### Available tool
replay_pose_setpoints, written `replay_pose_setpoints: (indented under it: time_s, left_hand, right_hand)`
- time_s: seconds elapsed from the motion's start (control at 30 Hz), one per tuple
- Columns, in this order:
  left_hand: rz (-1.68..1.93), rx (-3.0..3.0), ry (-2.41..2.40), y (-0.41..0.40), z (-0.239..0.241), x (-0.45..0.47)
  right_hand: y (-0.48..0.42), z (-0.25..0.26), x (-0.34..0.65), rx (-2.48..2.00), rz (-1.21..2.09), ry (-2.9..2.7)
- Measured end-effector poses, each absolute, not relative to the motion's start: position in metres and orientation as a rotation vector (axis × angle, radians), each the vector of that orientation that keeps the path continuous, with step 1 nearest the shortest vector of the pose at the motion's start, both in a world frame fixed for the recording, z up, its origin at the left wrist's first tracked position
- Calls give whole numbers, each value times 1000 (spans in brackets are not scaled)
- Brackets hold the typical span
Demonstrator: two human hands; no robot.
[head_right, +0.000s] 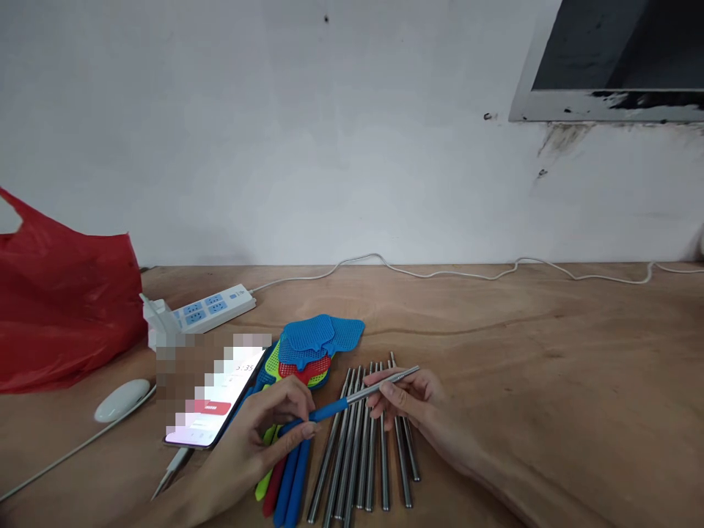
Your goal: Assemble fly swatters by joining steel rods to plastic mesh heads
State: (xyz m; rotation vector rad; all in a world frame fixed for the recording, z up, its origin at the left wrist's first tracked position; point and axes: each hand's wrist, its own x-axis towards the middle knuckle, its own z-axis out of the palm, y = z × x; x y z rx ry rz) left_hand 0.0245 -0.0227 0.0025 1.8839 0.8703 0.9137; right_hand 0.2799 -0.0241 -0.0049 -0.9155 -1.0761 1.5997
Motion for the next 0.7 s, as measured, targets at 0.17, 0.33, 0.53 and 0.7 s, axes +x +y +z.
replay_pose_setpoints:
  time_s: [0.17, 0.33, 0.53, 0.7]
  left_hand:
    - [960, 2086, 918, -22, 7, 18]
    - [1029, 2415, 1121, -14, 8, 9]
    - [809, 2551, 1280, -6, -3, 8]
    - [670, 2605, 1331, 0, -6, 10]
  right_hand:
    - [-22, -6, 280, -934, 1571, -909]
    - [-18, 0, 285, -954, 1569, -772]
    - [-12, -6, 286, -959, 1667, -834]
    - [-12, -11, 286, -989, 1687, -867]
